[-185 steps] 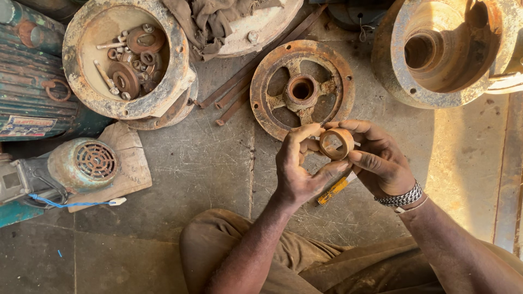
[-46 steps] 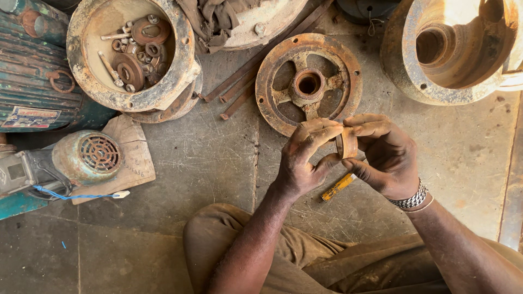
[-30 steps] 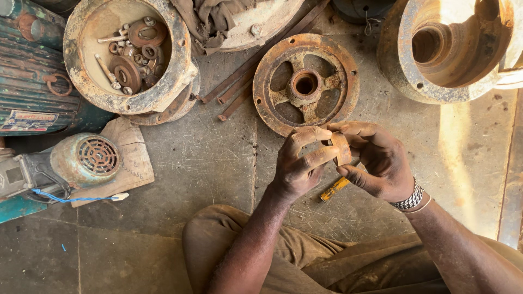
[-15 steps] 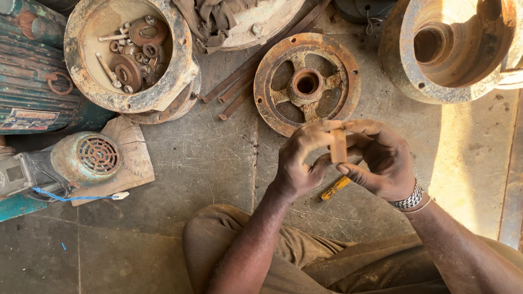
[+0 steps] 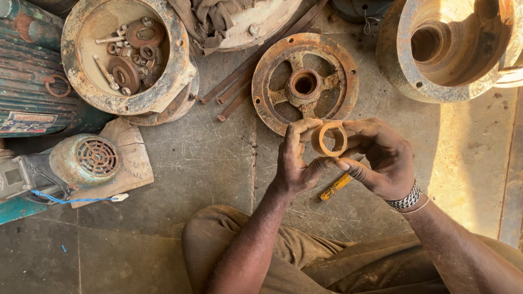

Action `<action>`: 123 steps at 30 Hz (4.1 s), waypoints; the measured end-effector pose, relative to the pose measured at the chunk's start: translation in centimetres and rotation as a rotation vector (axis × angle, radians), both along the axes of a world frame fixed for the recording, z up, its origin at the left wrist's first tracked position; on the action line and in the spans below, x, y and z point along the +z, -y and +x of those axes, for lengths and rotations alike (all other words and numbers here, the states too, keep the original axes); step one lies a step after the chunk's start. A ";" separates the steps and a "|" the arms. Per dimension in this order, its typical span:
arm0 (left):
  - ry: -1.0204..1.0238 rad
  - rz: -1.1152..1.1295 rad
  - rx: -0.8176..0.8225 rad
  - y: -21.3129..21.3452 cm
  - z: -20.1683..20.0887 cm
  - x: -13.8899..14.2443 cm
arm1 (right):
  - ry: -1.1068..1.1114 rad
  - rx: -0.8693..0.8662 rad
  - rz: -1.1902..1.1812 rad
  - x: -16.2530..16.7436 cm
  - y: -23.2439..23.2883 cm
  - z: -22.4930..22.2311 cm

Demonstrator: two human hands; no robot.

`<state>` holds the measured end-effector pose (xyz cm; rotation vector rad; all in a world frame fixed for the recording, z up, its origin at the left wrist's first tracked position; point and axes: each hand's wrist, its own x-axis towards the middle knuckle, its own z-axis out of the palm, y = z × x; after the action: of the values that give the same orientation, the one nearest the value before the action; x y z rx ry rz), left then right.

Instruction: The person sits on the floor of a pump repair workshop and scrapes rust and dirt from a cast-iron impeller flange using a wire brush, holding the part steady with one hand while brushing its spokes and hub. They lift and reposition the part to brush different sides and set it back on the floor.

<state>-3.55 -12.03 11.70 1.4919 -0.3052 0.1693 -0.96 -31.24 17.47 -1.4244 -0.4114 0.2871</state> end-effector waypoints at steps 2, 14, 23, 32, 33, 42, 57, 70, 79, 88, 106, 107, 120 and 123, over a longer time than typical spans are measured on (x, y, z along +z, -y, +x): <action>0.028 -0.042 0.027 0.1 0.3 -0.4 | -0.045 0.030 -0.025 -0.2 0.1 0.2; -0.285 0.244 0.123 -1.1 1.2 -1.0 | -0.243 0.098 -0.305 -3.0 -0.3 0.2; -0.464 0.810 -0.196 0.0 0.5 -2.2 | -0.067 0.314 -1.356 -5.8 1.2 2.2; -0.461 0.850 -0.191 0.1 0.6 -2.3 | 0.072 0.167 -1.740 -3.0 1.7 2.6; -0.460 0.859 -0.216 0.2 0.5 -2.3 | 0.006 0.236 -1.677 -3.3 1.0 2.2; -0.611 1.130 -0.553 1.6 -0.2 -4.6 | 0.039 0.635 -1.638 -4.5 -1.6 -0.4; -0.598 1.229 -0.367 3.8 -0.2 -5.7 | 0.144 0.645 -1.824 -6.6 -2.8 -2.5; -0.557 1.253 -0.147 4.1 0.0 -3.5 | 0.212 0.428 -1.820 -10.3 -2.8 -3.8; -0.638 1.284 -0.041 5.7 -0.5 0.8 | 0.001 0.452 -1.818 -5.7 -4.5 -2.8; -0.690 1.313 -0.041 6.6 0.5 1.1 | -0.125 0.535 -1.810 -3.8 -5.2 -1.4; -0.808 1.139 0.055 7.4 2.3 -3.4 | 0.130 0.632 -1.859 -3.0 -3.9 -1.2; -0.825 1.161 0.037 7.4 2.3 -3.8 | 0.122 0.642 -1.885 -2.8 -3.9 -1.1; -0.608 1.032 0.167 7.3 1.0 -6.5 | -0.123 0.684 -1.947 1.2 -6.1 -0.8; -0.514 1.054 0.196 7.1 -0.4 -7.0 | -0.110 0.686 -1.951 1.3 -6.4 -0.6</action>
<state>-3.92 -19.15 4.74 2.5325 0.2261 -0.2725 -1.59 -24.80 18.72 -3.0673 -0.5014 1.6205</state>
